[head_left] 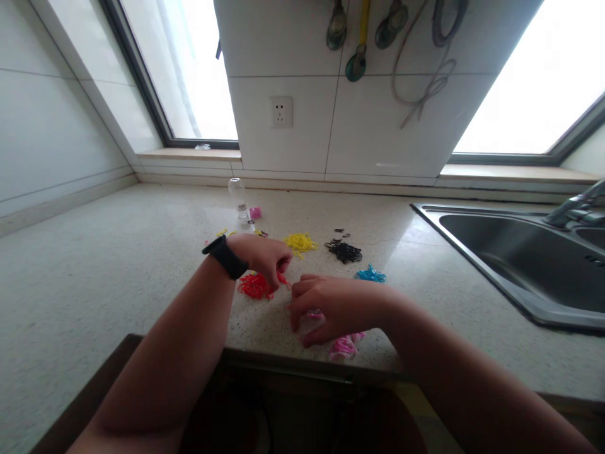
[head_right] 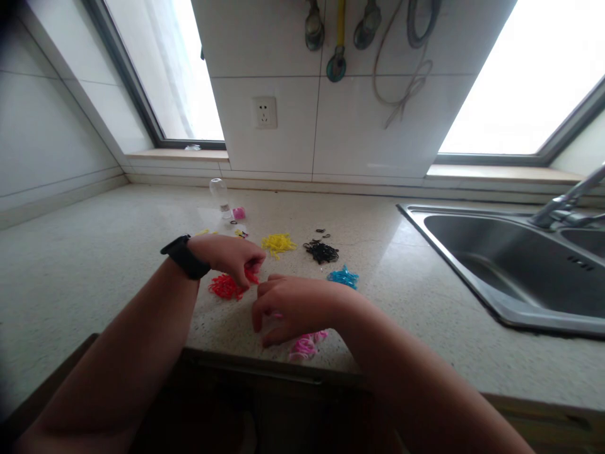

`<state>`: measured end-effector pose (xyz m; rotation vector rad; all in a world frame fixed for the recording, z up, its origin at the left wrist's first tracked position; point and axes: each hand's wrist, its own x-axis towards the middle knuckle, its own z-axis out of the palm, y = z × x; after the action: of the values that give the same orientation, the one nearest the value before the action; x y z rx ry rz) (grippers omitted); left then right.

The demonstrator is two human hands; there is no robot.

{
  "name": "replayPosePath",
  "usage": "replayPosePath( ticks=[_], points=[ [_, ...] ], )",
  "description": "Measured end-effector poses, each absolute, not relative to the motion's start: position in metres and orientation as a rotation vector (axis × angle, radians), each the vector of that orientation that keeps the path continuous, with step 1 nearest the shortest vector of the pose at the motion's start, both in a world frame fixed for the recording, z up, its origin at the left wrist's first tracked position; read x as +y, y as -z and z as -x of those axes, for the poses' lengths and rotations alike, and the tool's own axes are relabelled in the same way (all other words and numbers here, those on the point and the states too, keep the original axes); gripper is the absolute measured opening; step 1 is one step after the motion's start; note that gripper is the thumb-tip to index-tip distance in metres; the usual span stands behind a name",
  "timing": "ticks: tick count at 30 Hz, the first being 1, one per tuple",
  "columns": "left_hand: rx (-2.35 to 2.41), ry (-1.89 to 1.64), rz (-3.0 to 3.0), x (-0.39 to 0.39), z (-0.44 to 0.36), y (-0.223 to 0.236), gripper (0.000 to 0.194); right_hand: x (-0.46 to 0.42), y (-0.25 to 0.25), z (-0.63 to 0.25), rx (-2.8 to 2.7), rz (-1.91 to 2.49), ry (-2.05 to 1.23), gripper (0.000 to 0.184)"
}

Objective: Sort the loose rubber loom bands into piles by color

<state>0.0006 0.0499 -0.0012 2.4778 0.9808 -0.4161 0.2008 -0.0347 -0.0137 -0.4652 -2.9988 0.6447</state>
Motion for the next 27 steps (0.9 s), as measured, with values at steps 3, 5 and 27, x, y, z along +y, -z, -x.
replayPosePath(
  ticks=[3, 5, 27],
  points=[
    [0.899, 0.39, -2.454, 0.052, 0.0, 0.001, 0.025, -0.033, 0.015, -0.201, -3.042, 0.504, -0.577, 0.013],
    [0.83, 0.359, -2.447, 0.052, -0.001, 0.0, 0.023, -0.029, 0.016, -0.204, -3.027, 0.601, -0.513, 0.011],
    [0.689, 0.271, -2.513, 0.035, -0.027, -0.001, 0.025, -0.032, -0.002, -0.233, -2.992, 0.974, -0.601, 0.032]
  ],
)
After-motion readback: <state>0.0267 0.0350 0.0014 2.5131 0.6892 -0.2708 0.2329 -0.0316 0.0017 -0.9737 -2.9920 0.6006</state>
